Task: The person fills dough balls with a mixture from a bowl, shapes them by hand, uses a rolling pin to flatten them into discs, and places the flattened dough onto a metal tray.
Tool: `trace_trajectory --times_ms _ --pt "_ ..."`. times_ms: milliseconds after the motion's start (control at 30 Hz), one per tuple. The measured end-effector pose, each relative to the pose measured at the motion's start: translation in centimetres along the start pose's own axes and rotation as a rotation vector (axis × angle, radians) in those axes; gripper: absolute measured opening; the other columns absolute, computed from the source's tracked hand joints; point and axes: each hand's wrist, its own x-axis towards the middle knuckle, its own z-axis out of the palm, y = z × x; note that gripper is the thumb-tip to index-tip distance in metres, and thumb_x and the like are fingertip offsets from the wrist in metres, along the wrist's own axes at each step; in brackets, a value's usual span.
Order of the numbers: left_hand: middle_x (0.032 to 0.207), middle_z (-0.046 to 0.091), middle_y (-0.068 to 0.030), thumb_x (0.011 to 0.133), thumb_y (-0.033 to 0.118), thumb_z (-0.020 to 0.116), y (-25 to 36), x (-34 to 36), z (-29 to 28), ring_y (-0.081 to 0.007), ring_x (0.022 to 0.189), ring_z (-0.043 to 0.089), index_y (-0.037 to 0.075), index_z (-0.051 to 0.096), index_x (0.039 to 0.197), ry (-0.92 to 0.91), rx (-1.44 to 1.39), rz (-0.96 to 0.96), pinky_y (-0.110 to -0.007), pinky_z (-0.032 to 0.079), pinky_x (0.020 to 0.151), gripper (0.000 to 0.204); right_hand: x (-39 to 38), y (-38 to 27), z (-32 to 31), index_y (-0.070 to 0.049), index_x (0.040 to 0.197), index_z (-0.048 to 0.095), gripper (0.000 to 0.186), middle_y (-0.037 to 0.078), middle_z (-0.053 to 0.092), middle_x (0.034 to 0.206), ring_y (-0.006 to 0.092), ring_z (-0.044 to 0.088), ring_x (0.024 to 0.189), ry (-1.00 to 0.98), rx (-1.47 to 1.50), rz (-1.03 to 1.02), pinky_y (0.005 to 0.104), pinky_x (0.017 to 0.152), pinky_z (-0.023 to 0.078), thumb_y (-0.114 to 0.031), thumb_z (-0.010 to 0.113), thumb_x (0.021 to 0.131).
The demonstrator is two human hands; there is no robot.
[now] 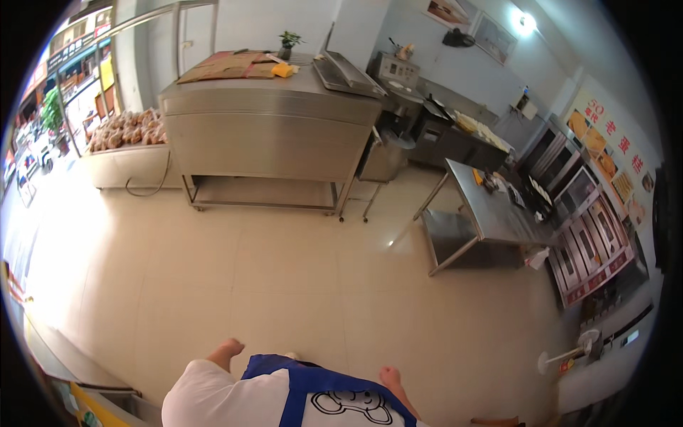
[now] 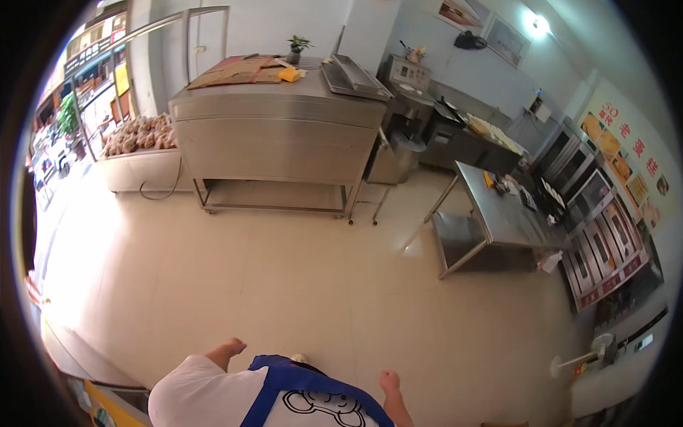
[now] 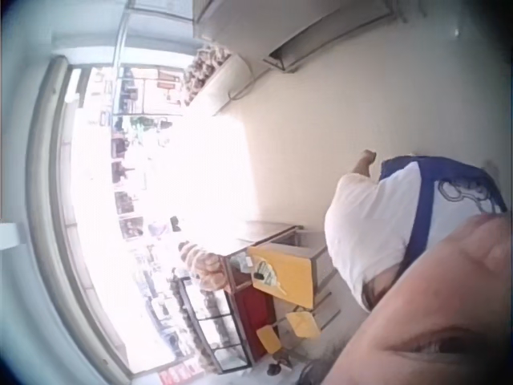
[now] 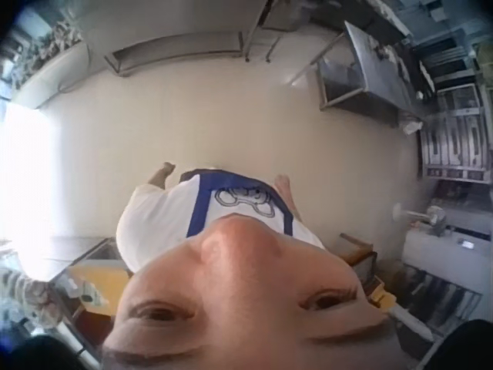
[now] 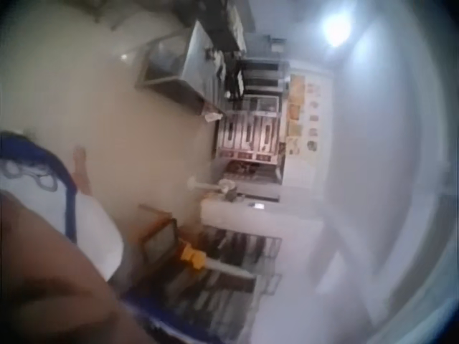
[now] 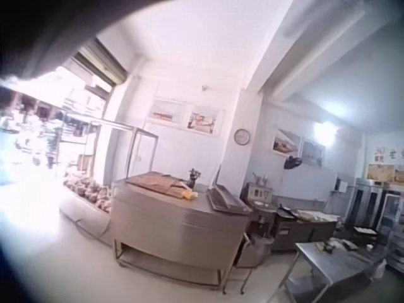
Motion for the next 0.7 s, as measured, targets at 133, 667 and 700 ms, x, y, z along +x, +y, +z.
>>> trace_trajectory --times_ms 133,667,700 --pt "0.128 0.067 -0.0191 0.093 0.046 0.055 16.9 3.7 -5.3 -0.0349 0.124 0.061 0.007 0.072 0.122 0.067 0.075 0.31 -0.044 0.047 0.107 0.051 4.5 5.4 0.5 -0.002 0.079 0.073 0.024 0.012 0.068 0.069 0.0252 0.065 0.064 0.277 0.161 -0.013 0.0398 0.062 0.051 -0.021 0.06 0.087" --pt "0.09 0.075 -0.0154 0.1 0.051 0.046 36.5 16.8 -13.0 -0.0264 0.078 0.072 0.004 0.076 0.101 -0.253 0.467 -0.07 -0.042 0.058 0.072 0.055 25.0 2.4 -7.6 -0.004 0.091 0.077 0.026 0.02 0.073 0.095 0.0394 0.07 0.093 -0.486 -0.159 0.331 0.0464 0.084 0.055 -0.021 0.058 0.083" --pt "0.084 0.073 -0.0143 0.096 0.048 0.054 36.9 17.1 -14.5 -0.0283 0.072 0.07 0.003 0.075 0.096 -0.152 0.28 -0.111 -0.044 0.056 0.068 0.05 29.2 1.4 -8.6 -0.005 0.092 0.077 0.026 0.02 0.073 0.097 0.0397 0.07 0.094 -0.506 -0.208 0.284 0.0466 0.084 0.055 -0.02 0.058 0.083"
